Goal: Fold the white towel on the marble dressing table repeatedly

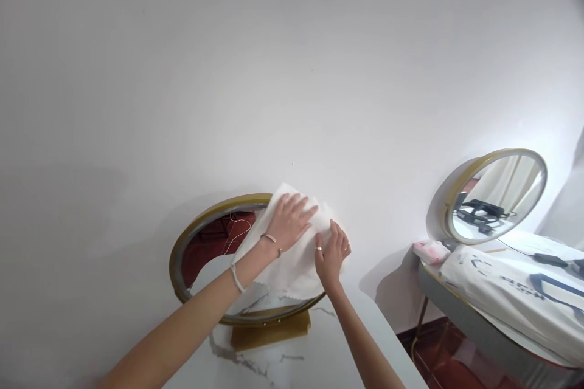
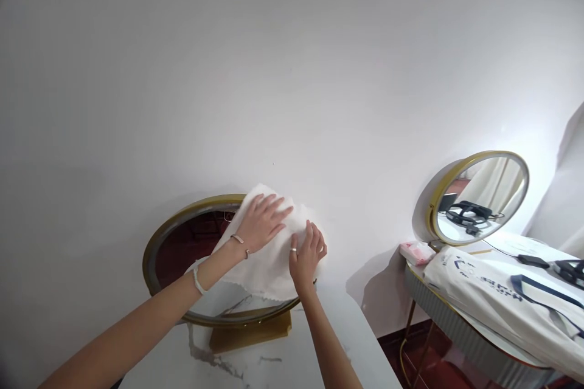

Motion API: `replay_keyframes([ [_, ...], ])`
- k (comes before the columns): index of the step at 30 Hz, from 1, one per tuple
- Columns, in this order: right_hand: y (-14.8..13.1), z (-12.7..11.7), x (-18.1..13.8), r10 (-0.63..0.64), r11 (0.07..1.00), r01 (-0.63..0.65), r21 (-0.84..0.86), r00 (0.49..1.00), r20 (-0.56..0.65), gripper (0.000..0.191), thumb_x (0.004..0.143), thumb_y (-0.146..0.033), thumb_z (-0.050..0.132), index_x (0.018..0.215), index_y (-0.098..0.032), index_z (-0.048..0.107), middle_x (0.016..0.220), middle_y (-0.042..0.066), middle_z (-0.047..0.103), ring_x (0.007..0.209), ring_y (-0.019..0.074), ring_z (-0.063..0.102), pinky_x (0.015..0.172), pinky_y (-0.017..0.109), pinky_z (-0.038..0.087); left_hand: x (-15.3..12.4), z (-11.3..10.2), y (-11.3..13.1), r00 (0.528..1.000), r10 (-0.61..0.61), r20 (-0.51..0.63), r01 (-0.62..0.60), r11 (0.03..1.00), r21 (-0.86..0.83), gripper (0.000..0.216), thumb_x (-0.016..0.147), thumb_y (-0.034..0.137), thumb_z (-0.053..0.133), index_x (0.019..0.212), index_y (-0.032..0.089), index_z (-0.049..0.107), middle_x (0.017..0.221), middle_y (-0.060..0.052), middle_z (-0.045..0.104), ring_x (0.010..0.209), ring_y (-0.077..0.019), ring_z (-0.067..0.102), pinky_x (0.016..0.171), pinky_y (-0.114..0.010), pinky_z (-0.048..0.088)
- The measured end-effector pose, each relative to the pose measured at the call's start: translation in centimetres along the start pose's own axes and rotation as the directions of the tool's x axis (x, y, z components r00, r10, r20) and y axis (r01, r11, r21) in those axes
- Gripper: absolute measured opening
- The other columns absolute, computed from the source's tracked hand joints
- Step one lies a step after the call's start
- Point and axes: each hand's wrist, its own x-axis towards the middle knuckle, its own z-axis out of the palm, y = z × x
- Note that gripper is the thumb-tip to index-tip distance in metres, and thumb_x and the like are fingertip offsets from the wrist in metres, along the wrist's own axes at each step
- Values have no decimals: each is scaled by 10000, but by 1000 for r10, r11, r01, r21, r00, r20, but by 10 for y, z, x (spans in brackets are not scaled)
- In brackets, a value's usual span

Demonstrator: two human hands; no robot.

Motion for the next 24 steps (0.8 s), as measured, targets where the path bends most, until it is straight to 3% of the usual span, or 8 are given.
replay_keyframes([
  [3, 29, 1, -15, 101, 993, -101, 60, 995, -2, 498, 949, -471, 342, 1360, -194, 396, 1387, 186, 442, 1298, 340, 359, 1007, 556, 271, 18, 23, 16, 991, 133, -3, -133, 991, -24, 282, 919, 133, 436, 1086, 242, 636, 1204, -25, 657, 1175, -204, 544, 1033, -417, 381],
  [6, 39, 0, -20, 120, 987, -119, 107, 993, -2, 480, 948, -473, 360, 1331, -188, 408, 1388, 189, 451, 1306, 339, 375, 1021, 559, 271, 22, 32, 18, 981, 190, -28, -191, 980, -56, 299, 908, 56, 412, 960, 220, 658, 1073, -8, 705, 1107, -168, 584, 968, -361, 420],
  [8, 30, -1, -12, 50, 993, -48, 108, 999, -11, 458, 958, -435, 361, 1347, -195, 386, 1374, 167, 477, 1324, 323, 368, 1046, 564, 247, 16, 25, 9, 985, 155, -76, -160, 985, -60, 291, 917, 73, 419, 994, 222, 656, 1107, -7, 701, 1138, -179, 572, 972, -374, 417],
  [11, -2, 0, 12, -165, 984, 163, 77, 986, 20, 461, 963, -369, 373, 1399, -224, 333, 1382, 127, 479, 1348, 294, 342, 1076, 554, 223, -4, -1, -21, 990, 12, -142, -21, 998, -62, 258, 948, 157, 429, 1058, 237, 648, 1165, 4, 687, 1156, -194, 565, 969, -386, 413],
  [17, -92, 30, 44, -524, 848, 530, -5, 840, 144, 536, 924, -389, 451, 1437, -258, 364, 1405, 140, 423, 1306, 334, 355, 1096, 588, 170, -76, -48, -89, 917, -343, -202, 328, 939, -101, 292, 965, 341, 418, 1174, 262, 605, 1099, -31, 686, 1075, -194, 592, 895, -353, 454],
  [21, -133, 55, 40, -677, 728, 682, 68, 700, 229, 543, 930, -397, 427, 1456, -287, 348, 1412, 125, 429, 1303, 349, 349, 1101, 628, 123, -128, -46, -110, 856, -488, -170, 497, 868, 15, 403, 981, 316, 319, 1347, 305, 488, 1063, -77, 627, 1036, -225, 598, 844, -376, 483],
  [24, -141, 62, 39, -729, 674, 733, 91, 640, 243, 550, 939, -391, 410, 1472, -298, 311, 1438, 106, 427, 1320, 337, 351, 1113, 618, 92, -146, -38, -111, 834, -523, -178, 535, 845, 25, 436, 978, 339, 311, 1390, 276, 440, 1246, -120, 555, 1231, -268, 504, 951, -427, 453],
])
